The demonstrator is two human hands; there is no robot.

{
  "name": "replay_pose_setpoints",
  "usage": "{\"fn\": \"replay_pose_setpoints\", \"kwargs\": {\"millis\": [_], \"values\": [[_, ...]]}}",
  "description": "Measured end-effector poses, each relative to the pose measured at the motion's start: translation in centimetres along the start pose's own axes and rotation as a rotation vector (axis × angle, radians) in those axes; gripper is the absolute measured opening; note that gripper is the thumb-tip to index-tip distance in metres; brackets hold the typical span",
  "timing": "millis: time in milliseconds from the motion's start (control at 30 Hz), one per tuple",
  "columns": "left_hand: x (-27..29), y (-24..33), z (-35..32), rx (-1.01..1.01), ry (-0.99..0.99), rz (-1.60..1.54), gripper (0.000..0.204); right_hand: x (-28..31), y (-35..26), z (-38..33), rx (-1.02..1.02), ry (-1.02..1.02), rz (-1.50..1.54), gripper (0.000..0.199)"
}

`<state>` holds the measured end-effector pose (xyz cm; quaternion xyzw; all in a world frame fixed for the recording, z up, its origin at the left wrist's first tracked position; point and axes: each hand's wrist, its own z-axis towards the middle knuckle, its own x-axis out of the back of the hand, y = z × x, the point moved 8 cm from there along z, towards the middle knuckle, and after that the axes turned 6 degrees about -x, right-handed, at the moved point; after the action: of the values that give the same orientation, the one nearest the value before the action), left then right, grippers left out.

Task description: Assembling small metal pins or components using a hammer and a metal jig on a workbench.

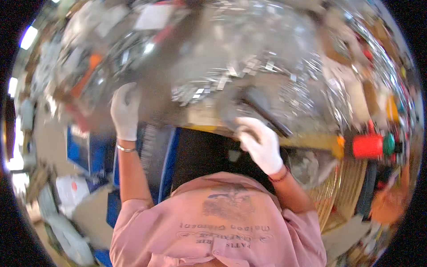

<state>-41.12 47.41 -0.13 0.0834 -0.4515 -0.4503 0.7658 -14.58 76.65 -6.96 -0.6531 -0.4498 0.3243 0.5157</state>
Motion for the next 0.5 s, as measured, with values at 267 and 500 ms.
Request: {"fn": "replay_pose_setpoints", "kwargs": {"millis": [267, 500], "values": [[-9.4, -4.1, 4.4, 0.056, -0.541, 0.186, 0.037, 3.6, -3.2, -1.9, 0.233, 0.155, -0.184, 0.012], [-8.0, 4.1, 2.1, -0.013, -0.432, -0.252, 0.025, 20.9, -4.8, -0.9, 0.218, 0.854, -1.031, 0.013]]}}
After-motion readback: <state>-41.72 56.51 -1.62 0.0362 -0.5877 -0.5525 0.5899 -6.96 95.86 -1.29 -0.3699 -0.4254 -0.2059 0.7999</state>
